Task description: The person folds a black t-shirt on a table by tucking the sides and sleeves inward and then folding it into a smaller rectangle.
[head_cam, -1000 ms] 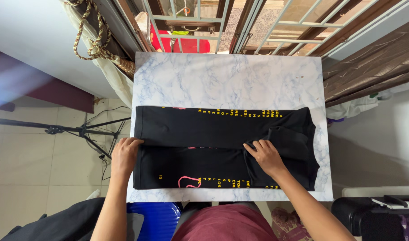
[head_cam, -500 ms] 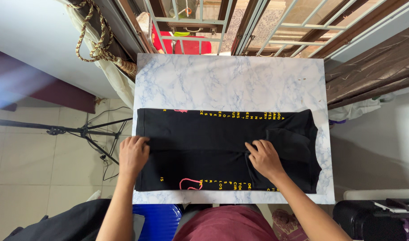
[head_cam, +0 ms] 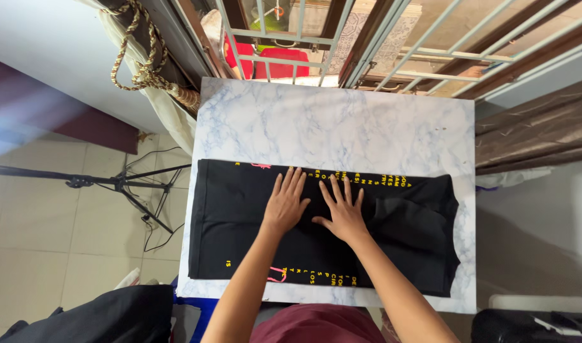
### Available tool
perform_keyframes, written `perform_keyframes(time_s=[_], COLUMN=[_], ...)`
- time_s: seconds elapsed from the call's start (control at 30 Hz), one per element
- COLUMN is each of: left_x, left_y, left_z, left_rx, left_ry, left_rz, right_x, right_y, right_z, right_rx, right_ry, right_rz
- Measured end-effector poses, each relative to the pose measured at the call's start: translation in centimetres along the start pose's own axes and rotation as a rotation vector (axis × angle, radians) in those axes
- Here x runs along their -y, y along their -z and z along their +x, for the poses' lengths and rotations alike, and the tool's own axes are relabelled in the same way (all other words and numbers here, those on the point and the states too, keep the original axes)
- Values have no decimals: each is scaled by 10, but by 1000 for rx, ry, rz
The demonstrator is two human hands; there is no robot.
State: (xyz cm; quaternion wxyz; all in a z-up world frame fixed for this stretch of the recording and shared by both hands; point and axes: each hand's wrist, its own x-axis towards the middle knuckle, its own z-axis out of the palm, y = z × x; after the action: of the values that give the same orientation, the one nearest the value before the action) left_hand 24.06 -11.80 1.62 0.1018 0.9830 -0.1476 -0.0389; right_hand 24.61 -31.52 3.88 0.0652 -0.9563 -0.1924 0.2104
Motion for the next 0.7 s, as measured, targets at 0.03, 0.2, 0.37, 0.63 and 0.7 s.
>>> perform_keyframes(time_s=[0.03, 0.2, 0.37, 0.63, 0.7], left_x=[2, 17, 69, 131, 125], left_y=[-3, 2, 11, 20, 21], left_z=[-2, -10, -25, -62, -58], left_rx=[2, 2, -93, -178, -215], left_ry=[5, 31, 240, 558, 622], left_rz=[3, -155, -132, -78, -77], right_x=[1, -3, -4, -5, -5], right_y=[-2, -7, -9, -11, -11], right_z=[1, 4, 9, 13, 13], right_rx=[54, 133, 218, 256, 262], right_ry=[-27, -38, -49, -67, -64], right_rz=[-9, -29, -10, -23, -24])
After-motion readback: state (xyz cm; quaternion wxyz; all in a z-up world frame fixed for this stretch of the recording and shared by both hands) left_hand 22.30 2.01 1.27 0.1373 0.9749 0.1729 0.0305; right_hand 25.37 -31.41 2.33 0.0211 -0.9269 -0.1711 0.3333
